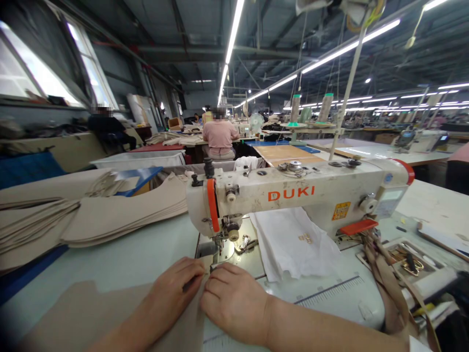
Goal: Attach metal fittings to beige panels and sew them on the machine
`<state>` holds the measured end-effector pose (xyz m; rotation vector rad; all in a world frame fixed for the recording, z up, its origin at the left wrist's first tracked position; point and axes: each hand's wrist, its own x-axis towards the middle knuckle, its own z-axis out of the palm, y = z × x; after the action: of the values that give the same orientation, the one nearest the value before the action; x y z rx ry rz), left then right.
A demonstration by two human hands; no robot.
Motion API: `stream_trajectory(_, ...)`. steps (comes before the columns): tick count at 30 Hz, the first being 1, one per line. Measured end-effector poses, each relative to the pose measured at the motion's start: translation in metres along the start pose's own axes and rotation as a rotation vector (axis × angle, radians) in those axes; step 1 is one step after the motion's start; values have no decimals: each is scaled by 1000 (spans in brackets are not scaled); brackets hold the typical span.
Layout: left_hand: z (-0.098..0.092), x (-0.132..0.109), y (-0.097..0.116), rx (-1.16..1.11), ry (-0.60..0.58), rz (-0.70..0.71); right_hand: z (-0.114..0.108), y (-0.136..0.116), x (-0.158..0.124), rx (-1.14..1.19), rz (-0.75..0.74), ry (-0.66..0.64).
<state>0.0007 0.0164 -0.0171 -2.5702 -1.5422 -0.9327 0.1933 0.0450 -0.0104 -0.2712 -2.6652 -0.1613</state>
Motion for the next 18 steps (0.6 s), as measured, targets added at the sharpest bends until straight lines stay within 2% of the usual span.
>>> stream_trajectory(12,4,-4,2,72,114,80,18,2,-2,103,8,18)
stream_trajectory(18,4,-5,0,93,90,85,14,1,3,116,9,41)
